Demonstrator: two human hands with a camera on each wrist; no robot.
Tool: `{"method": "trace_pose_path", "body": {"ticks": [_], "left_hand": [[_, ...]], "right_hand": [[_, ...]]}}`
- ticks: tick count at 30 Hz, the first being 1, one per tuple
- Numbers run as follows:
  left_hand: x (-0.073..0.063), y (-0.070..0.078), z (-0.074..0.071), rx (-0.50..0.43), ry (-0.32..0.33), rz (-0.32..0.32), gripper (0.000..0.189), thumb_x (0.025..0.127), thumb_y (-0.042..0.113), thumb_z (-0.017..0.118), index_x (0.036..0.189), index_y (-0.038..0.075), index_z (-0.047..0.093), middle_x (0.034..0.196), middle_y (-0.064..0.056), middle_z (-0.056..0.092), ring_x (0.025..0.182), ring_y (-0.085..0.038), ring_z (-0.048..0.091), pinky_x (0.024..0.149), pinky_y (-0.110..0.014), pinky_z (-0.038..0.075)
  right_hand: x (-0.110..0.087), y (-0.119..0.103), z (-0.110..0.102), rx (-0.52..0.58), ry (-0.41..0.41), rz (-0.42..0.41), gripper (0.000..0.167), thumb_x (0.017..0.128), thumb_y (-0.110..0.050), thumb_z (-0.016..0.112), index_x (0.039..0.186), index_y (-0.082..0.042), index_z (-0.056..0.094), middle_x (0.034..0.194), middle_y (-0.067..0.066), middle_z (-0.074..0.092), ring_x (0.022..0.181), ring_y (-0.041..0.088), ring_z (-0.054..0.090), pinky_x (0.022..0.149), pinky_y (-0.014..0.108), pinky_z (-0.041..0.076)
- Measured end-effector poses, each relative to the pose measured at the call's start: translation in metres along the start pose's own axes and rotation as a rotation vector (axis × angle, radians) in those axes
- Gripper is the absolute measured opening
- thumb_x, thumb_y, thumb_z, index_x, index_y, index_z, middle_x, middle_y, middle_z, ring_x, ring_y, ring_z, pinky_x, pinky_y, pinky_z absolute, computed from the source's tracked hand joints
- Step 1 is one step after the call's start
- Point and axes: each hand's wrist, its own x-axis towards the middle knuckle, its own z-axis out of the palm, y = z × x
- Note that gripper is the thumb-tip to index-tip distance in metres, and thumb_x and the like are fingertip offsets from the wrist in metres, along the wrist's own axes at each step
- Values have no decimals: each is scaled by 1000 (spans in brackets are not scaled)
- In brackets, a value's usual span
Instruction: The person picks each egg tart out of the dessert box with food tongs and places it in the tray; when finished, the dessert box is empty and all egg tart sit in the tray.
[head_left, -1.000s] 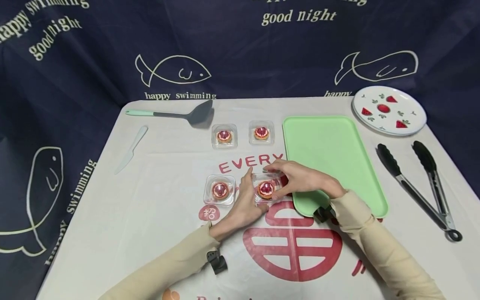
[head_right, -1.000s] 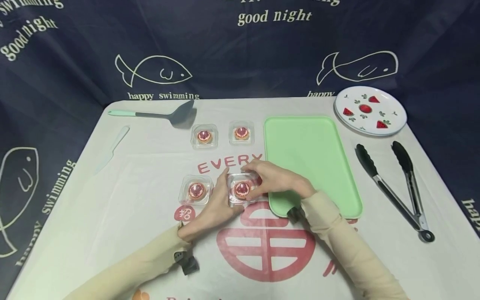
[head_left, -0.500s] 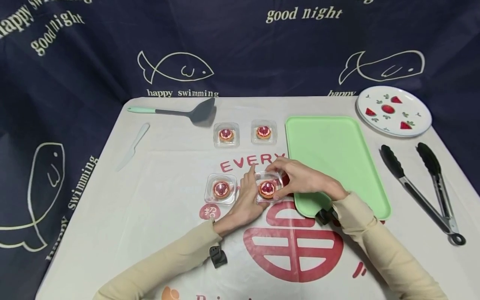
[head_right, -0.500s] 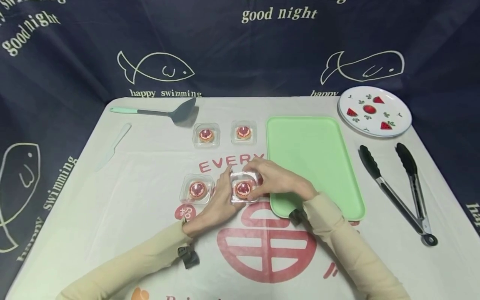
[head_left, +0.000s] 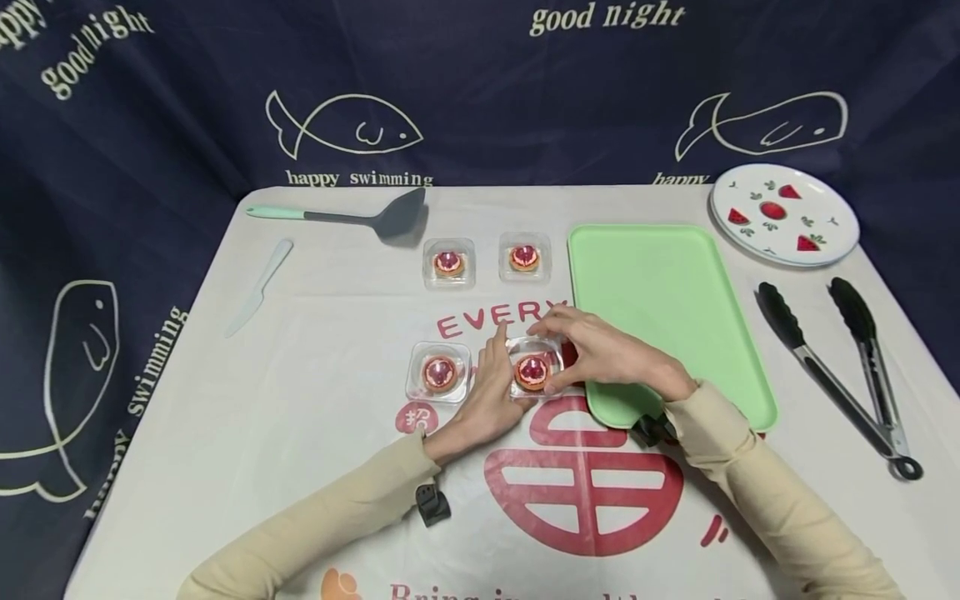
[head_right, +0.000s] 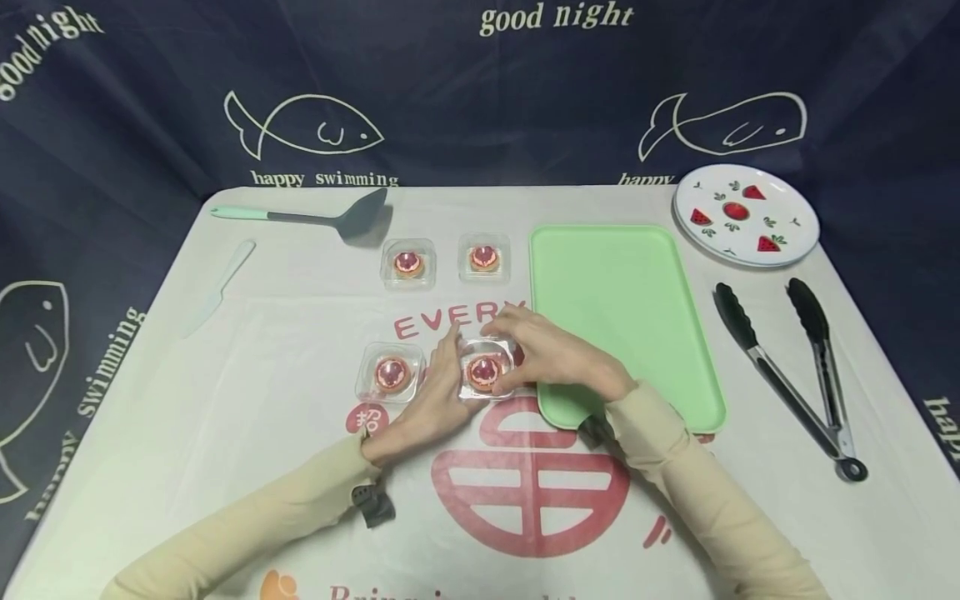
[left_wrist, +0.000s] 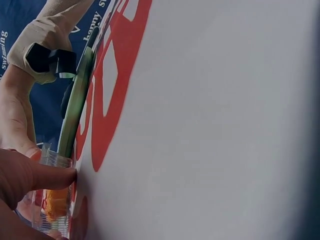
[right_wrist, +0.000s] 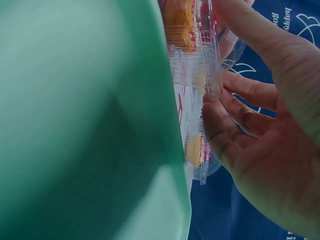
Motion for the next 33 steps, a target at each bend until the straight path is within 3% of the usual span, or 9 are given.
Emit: {"method": "trace_pose_path", "body": {"ticks": [7, 13, 20, 26, 33], "left_hand": [[1, 1, -2, 13, -2, 15, 108, 71, -1, 79, 150, -11, 6, 142, -27, 35, 128, -39, 36, 114, -49, 31], [1, -4, 0, 42, 31, 70, 106, 69, -1, 79, 148, -14, 9, 134, -28, 39, 121, -38, 40, 109, -48, 37], [1, 2, -2, 39, -6, 14, 106, 70, 1, 81, 149, -12, 11, 137, -27, 38, 122, -38, 40, 108, -49, 38], [2, 1, -1, 36, -17, 11, 109, 70, -1, 81, 151, -9, 7, 140, -26, 38, 127, -37, 38, 111, -47, 36], [0, 4, -4, 71, -38, 21, 110, 69, 1, 82, 151, -8, 9, 141, -28, 35, 128, -38, 37, 113, -46, 35]], "right_hand": [[0, -2, -1, -17, 13, -17, 75, 67, -30, 90, 128, 1, 60, 127, 16, 56, 120, 29, 51, 103, 48, 45], [-2, -5, -1, -49, 18, -25, 77, 67, -33, 90, 128, 3, 59, 129, 17, 55, 125, 33, 47, 105, 48, 44], [-4, -8, 1, -100, 31, -36, 78, 66, -36, 89, 128, 3, 61, 127, 16, 56, 122, 31, 50, 103, 46, 46], [-5, -12, 0, -162, 72, -95, 75, 63, -33, 91, 122, 5, 64, 119, 15, 58, 112, 28, 52, 96, 42, 50], [-5, -13, -2, -132, 44, -56, 75, 64, -33, 90, 124, 2, 63, 123, 16, 58, 121, 32, 50, 102, 46, 46]]}}
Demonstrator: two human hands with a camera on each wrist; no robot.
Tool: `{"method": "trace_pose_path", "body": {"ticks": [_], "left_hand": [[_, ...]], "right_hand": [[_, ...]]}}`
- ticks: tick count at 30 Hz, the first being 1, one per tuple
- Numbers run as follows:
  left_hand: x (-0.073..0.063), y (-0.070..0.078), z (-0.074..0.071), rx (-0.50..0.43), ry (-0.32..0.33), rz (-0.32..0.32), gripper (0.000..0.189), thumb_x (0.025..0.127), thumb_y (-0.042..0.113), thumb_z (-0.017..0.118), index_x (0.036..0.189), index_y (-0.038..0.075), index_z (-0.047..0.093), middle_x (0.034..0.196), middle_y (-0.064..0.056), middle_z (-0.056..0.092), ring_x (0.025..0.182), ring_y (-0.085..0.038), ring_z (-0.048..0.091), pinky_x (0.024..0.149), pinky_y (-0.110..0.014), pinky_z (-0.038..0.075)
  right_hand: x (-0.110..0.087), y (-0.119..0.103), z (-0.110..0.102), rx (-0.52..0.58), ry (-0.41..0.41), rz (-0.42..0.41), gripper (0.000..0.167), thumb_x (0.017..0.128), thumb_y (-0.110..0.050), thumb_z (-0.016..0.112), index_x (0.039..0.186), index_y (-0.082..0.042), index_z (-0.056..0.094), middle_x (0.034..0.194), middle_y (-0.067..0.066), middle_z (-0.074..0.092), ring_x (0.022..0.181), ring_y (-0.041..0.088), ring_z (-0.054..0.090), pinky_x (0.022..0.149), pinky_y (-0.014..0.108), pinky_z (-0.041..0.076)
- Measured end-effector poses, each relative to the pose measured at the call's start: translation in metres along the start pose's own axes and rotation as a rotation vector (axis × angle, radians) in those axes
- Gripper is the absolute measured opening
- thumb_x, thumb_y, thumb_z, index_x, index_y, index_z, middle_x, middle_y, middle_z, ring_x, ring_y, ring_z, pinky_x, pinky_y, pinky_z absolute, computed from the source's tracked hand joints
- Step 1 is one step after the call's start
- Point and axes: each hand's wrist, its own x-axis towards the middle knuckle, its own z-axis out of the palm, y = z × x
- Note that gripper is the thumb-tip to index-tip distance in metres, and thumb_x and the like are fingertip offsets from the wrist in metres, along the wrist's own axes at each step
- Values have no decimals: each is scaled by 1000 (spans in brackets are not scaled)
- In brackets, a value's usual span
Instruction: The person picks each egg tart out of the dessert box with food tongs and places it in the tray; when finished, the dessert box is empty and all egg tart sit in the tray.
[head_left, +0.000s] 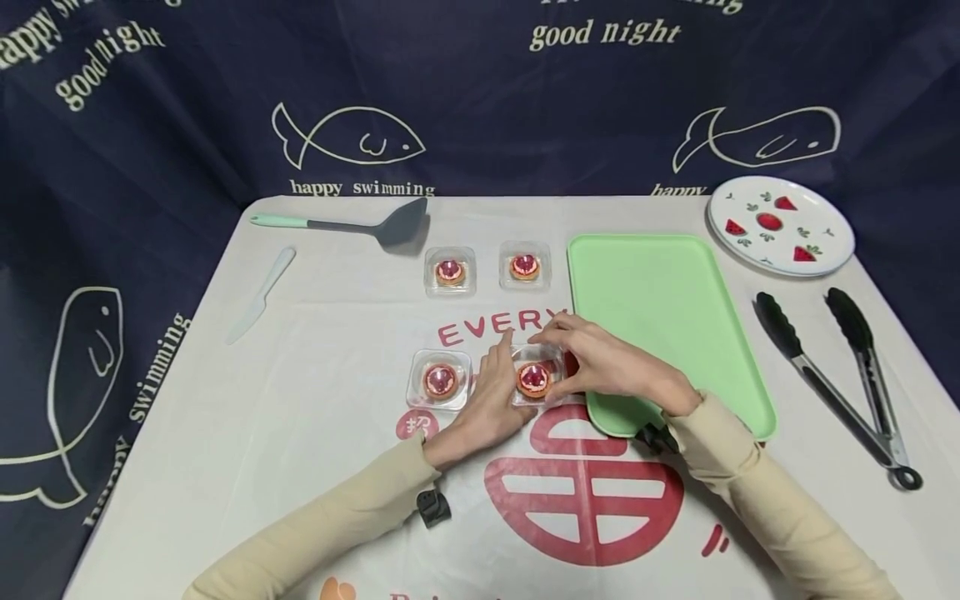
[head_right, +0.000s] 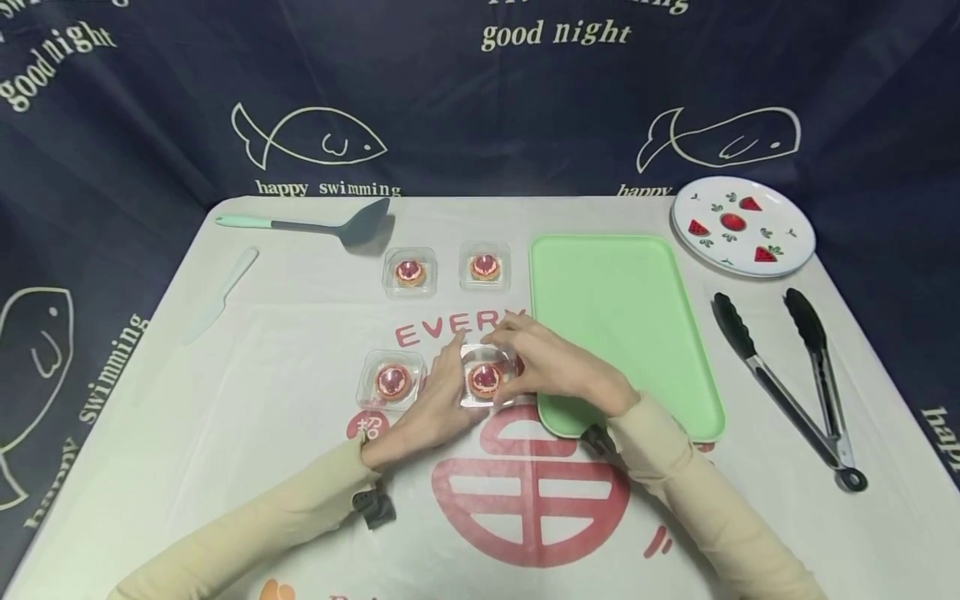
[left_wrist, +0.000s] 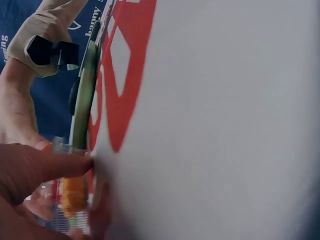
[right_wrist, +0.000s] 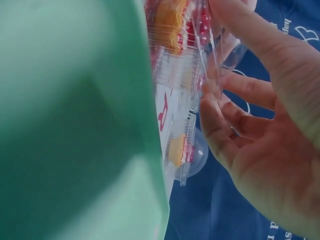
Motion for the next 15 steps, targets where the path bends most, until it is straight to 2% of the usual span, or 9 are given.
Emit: {"method": "trace_pose_path", "body": {"ticks": [4, 7, 11, 15], "left_hand": [[-2, 5, -4, 38, -49, 5, 114, 68, 4, 85, 152, -6, 8, 139, -27, 32, 128, -37, 37, 112, -42, 37], [-4, 8, -9, 81, -74, 21, 110, 71, 6, 83, 152, -5, 10, 143, -27, 27, 131, -37, 36, 112, -42, 37], [-6, 10, -15, 148, -50, 85, 97, 75, 5, 80, 150, -6, 19, 148, -28, 24, 136, -39, 33, 113, -46, 35], [-9, 11, -20, 183, 4, 146, 90, 74, 4, 81, 146, -5, 27, 145, -27, 28, 135, -38, 34, 114, -46, 34]], "right_hand": [[-2, -1, 1, 7, 14, -4, 76, 65, -34, 91, 125, 2, 62, 121, 12, 56, 117, 27, 50, 101, 44, 46], [-4, -2, 2, 12, 21, -3, 77, 66, -34, 90, 126, 2, 60, 122, 11, 55, 117, 24, 49, 102, 44, 45], [-8, -4, 2, -1, 30, -3, 74, 69, -33, 89, 127, 1, 58, 125, 11, 56, 119, 24, 48, 103, 44, 45], [-12, -9, 0, 10, 41, -12, 71, 73, -32, 86, 129, -1, 55, 124, 11, 57, 116, 24, 51, 100, 44, 47]]}}
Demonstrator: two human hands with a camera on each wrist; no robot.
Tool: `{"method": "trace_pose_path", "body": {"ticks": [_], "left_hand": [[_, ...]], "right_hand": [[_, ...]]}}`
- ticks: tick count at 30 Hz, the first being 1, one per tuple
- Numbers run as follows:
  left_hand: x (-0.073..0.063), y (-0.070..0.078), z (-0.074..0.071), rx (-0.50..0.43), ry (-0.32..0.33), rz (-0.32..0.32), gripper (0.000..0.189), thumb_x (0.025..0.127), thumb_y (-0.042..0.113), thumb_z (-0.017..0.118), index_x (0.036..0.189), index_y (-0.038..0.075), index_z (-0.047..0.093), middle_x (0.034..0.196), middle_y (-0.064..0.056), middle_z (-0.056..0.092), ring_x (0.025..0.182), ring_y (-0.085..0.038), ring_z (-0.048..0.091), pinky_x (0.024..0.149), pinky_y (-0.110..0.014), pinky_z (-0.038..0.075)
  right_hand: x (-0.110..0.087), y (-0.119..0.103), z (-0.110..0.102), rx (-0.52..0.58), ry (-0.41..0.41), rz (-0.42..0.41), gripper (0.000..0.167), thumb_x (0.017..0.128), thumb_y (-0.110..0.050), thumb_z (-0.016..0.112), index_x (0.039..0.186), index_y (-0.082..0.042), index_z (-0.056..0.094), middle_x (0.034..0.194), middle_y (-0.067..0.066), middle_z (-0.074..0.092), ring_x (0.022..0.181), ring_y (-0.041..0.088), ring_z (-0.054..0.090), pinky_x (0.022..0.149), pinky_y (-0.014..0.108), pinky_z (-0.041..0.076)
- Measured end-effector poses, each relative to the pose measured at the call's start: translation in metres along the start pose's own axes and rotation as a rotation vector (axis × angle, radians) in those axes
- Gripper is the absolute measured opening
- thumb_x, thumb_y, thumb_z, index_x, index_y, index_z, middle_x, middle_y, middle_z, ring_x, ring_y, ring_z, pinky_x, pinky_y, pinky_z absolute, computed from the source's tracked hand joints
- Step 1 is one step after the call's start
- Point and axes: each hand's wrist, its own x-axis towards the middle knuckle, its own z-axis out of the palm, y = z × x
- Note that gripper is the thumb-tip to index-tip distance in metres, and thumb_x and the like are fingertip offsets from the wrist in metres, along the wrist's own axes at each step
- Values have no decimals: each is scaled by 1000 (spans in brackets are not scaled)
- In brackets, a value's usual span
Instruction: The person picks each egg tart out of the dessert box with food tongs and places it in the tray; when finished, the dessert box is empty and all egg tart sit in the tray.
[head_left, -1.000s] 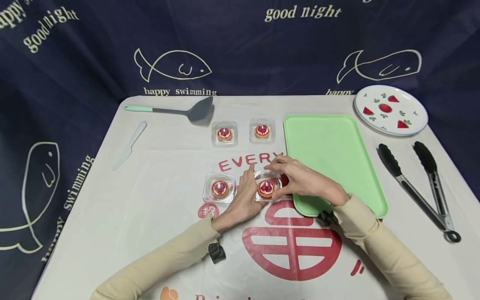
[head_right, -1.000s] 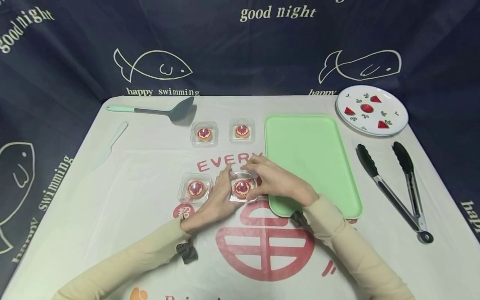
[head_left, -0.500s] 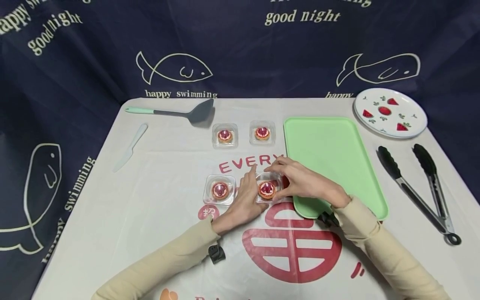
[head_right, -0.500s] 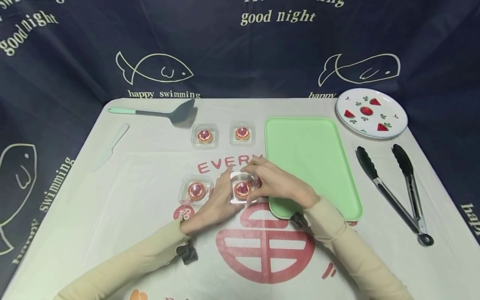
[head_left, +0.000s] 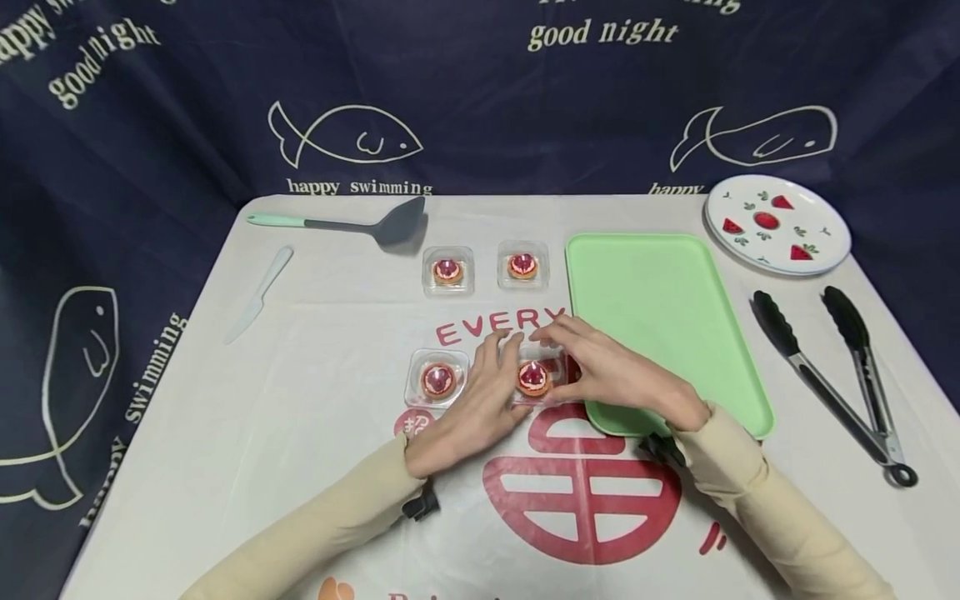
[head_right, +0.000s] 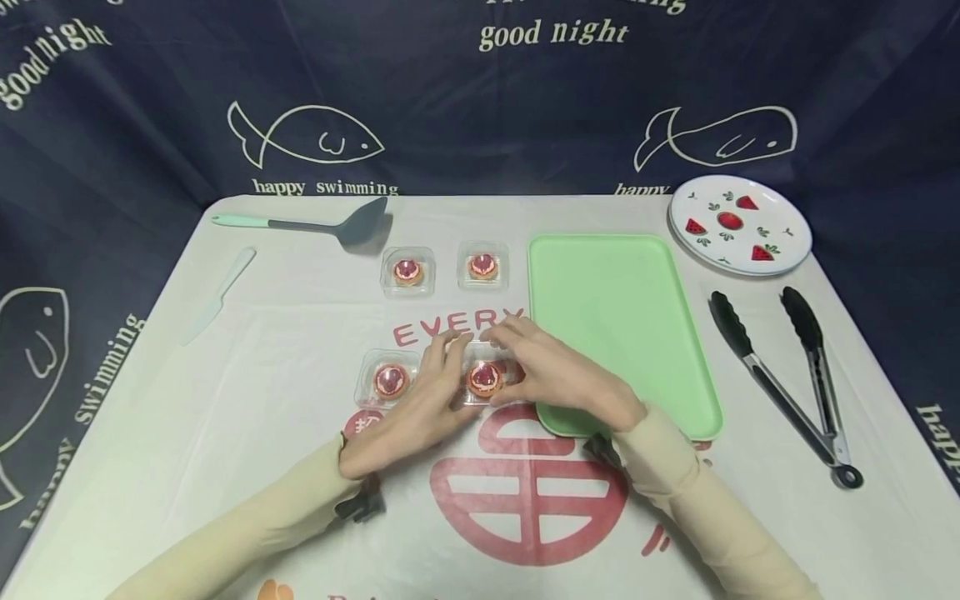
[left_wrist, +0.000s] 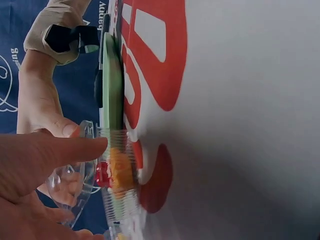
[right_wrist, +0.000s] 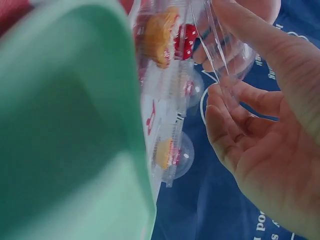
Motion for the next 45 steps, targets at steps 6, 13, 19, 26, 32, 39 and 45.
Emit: {"method": "trace_pose_path", "body": {"ticks": [6, 13, 19, 26, 32, 39, 45], "left_hand": [[-4, 1, -6, 13, 69, 67, 83, 76, 3, 78, 143, -3, 31, 141, -23, 34, 131, -34, 39, 111, -43, 38], [-6, -3, -9, 104, 179, 225, 75, 75, -4, 70, 141, -5, 33, 138, -23, 38, 126, -33, 44, 108, -36, 42], [-5, -4, -7, 270, 276, 357, 59, 80, -6, 62, 134, -7, 37, 131, -26, 43, 121, -35, 50, 108, -35, 43], [-10, -2, -15, -29, 128, 216, 74, 88, 12, 70, 145, -3, 26, 137, -22, 39, 125, -32, 46, 110, -40, 40], [-16, -3, -36, -449, -143, -25, 69, 95, 22, 65, 145, -3, 24, 122, -19, 50, 104, -27, 57, 93, -40, 51], [-18, -8, -46, -644, -309, -111, 65, 95, 15, 64, 143, -9, 28, 120, -21, 56, 108, -25, 59, 91, -29, 53], [-20, -9, -43, -398, -311, -26, 74, 81, 23, 80, 137, -8, 41, 113, -11, 55, 103, -22, 55, 94, -31, 49]], "right_hand": [[-5, -4, -8, 171, 22, 53, 56, 89, -29, 72, 135, -3, 53, 122, 7, 62, 110, 20, 57, 95, 45, 50], [-4, -3, -13, 489, -103, 180, 58, 108, -37, 26, 111, 6, 65, 91, 11, 70, 82, 20, 65, 75, 35, 56], [-3, -6, -14, 719, -278, 265, 71, 106, -46, 18, 115, 8, 63, 97, 22, 68, 89, 37, 66, 75, 40, 58], [-6, -5, -16, 707, -288, 208, 56, 107, -36, 31, 116, 10, 62, 100, 20, 68, 91, 38, 64, 79, 34, 58], [-14, -6, -14, 486, -216, 118, 42, 104, -31, 46, 125, 2, 62, 112, 11, 66, 96, 26, 61, 85, 32, 54], [-22, -18, -10, 254, -185, 66, 52, 95, -33, 64, 134, 0, 55, 116, 4, 60, 97, 15, 58, 84, 33, 53], [-28, -28, -5, 114, -234, 130, 76, 84, -48, 73, 139, -1, 50, 141, 12, 49, 137, 34, 37, 108, 51, 40]]}}
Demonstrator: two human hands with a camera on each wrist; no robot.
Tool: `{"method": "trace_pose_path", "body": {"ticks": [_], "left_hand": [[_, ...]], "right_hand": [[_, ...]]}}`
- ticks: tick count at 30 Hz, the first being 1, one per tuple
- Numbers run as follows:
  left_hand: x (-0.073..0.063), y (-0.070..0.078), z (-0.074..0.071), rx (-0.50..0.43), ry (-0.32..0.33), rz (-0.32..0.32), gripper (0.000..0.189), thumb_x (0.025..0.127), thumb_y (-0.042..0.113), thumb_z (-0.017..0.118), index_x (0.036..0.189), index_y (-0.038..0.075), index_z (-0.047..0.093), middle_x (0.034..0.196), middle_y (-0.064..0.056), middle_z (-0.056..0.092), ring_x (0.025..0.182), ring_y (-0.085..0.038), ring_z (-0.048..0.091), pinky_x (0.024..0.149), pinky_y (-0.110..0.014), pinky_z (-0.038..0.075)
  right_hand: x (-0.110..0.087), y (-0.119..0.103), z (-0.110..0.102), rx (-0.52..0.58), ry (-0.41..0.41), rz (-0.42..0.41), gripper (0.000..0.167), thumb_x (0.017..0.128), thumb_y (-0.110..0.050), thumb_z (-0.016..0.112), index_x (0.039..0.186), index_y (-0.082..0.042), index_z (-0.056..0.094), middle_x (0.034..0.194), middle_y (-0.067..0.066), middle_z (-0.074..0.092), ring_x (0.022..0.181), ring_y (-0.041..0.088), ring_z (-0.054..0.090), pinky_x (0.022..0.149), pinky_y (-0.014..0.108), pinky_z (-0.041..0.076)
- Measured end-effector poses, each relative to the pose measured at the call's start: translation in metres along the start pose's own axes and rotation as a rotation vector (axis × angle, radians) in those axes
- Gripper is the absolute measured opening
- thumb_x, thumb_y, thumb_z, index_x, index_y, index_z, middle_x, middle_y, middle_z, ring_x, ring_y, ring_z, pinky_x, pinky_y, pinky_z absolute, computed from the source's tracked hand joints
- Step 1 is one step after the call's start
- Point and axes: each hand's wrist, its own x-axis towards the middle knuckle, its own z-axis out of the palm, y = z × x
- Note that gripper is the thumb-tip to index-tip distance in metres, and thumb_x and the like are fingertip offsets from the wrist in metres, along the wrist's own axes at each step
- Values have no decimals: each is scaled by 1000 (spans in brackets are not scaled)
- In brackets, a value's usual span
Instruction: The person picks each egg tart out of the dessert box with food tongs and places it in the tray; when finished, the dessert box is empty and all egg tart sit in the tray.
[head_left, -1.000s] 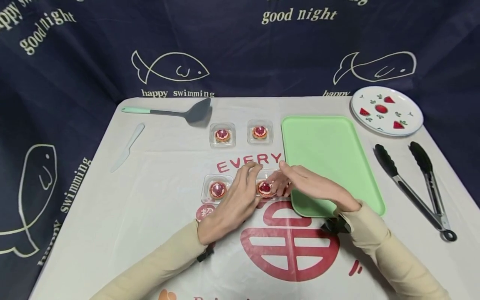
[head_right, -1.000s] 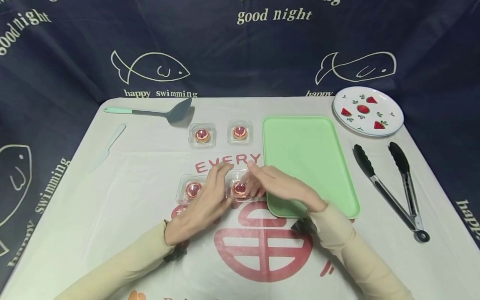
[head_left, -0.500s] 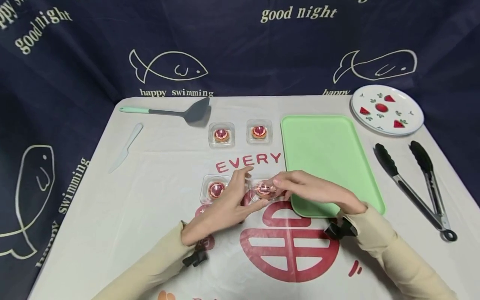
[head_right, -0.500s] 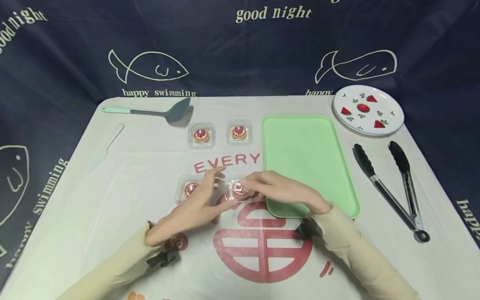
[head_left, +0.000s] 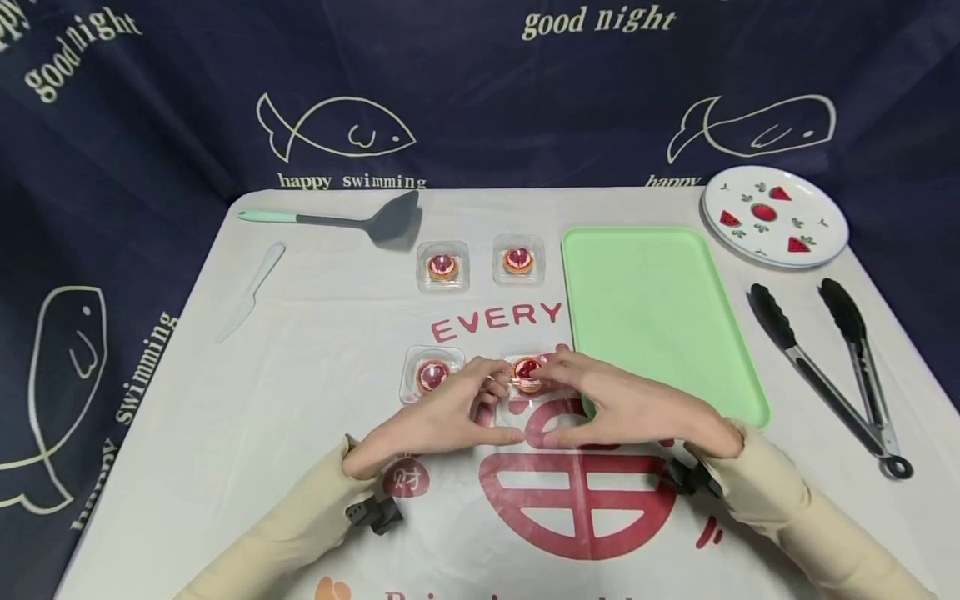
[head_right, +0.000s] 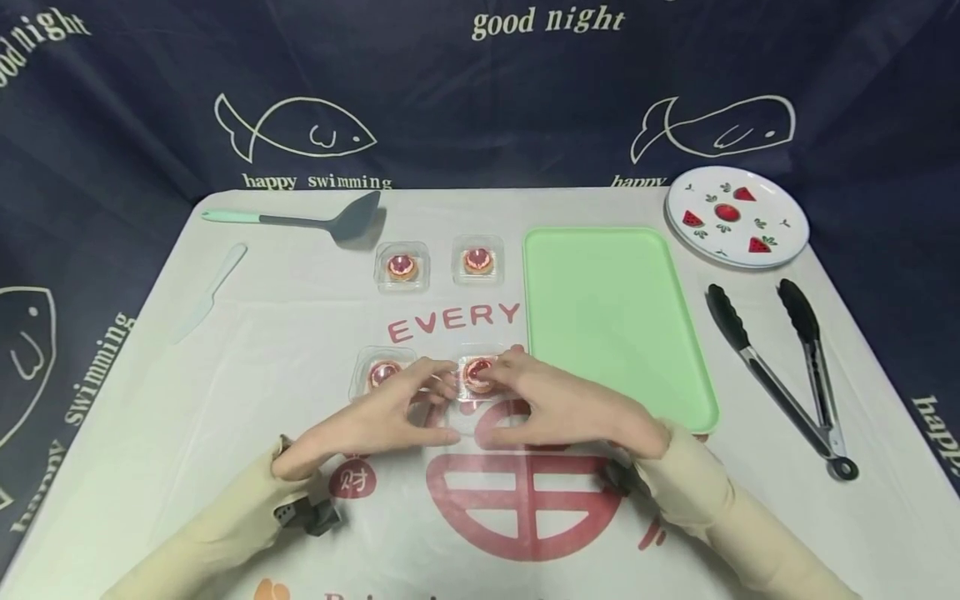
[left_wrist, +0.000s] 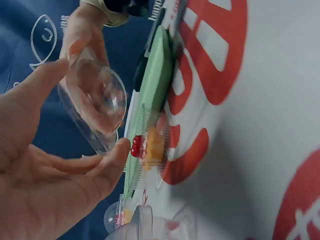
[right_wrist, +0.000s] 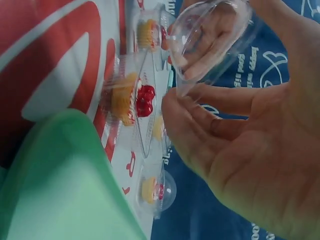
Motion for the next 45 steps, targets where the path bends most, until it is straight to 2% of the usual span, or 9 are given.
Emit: {"method": "trace_pose_path", "body": {"ticks": [1, 3, 8, 20, 27, 30, 35, 41, 45], "left_hand": [[-1, 0, 1, 71, 0, 20, 74, 80, 25, 81, 136, -7, 44, 111, -9, 55, 102, -21, 55, 92, -30, 49], [-2, 0, 3, 189, -4, 46, 75, 79, 30, 82, 135, -4, 47, 109, -6, 52, 97, -17, 54, 87, -28, 49], [-7, 1, 9, 297, -17, 66, 80, 78, 37, 82, 139, 0, 44, 113, -8, 48, 94, -15, 52, 83, -26, 50], [-9, -6, 26, 516, -3, 123, 92, 71, 41, 86, 137, -5, 39, 126, -13, 47, 106, -18, 53, 98, -31, 49], [-9, -8, 29, 534, 8, 123, 98, 71, 41, 87, 139, -6, 34, 129, -14, 47, 114, -20, 51, 106, -32, 44], [-9, -7, 30, 559, 15, 115, 99, 70, 44, 86, 138, -6, 34, 128, -14, 47, 114, -20, 51, 105, -32, 45], [-12, -6, 30, 576, 14, 91, 92, 70, 51, 84, 130, -3, 41, 115, -9, 48, 98, -16, 51, 92, -29, 51], [-10, -2, 11, 421, 1, 39, 63, 82, 46, 76, 116, 2, 47, 98, -3, 45, 81, -12, 45, 72, -25, 49], [-8, -2, -11, 292, 71, 36, 38, 91, 31, 70, 108, 2, 52, 94, -8, 53, 77, -15, 47, 68, -26, 47]], "right_hand": [[-1, -1, 2, -27, 1, 8, 80, 82, -51, 73, 140, -2, 49, 144, 13, 47, 140, 35, 33, 109, 52, 38], [-2, -4, 6, -77, 17, -5, 82, 79, -55, 74, 138, -3, 51, 140, 10, 48, 132, 28, 41, 104, 46, 45], [-4, -9, 18, -173, 101, -87, 77, 76, -53, 79, 132, -6, 55, 125, 3, 48, 99, 12, 51, 81, 28, 53], [-2, -10, 39, -347, 166, -167, 93, 65, -51, 86, 136, -2, 51, 124, 5, 53, 113, 19, 50, 94, 37, 51], [0, -11, 43, -406, 179, -163, 90, 60, -53, 87, 127, -4, 51, 116, 4, 50, 107, 18, 50, 89, 34, 52], [-1, -12, 43, -430, 186, -165, 85, 58, -54, 87, 119, -6, 52, 108, 3, 49, 98, 17, 49, 84, 33, 50], [-3, -14, 35, -375, 155, -144, 89, 60, -60, 85, 122, -7, 51, 109, 1, 46, 96, 15, 47, 85, 33, 49], [6, -13, 18, -276, 222, -168, 60, 79, -56, 73, 111, -9, 56, 103, 0, 48, 87, 9, 44, 75, 25, 48], [20, -14, 9, -154, 246, -132, 53, 87, -47, 70, 121, -10, 54, 113, 4, 53, 97, 13, 50, 82, 30, 51]]}}
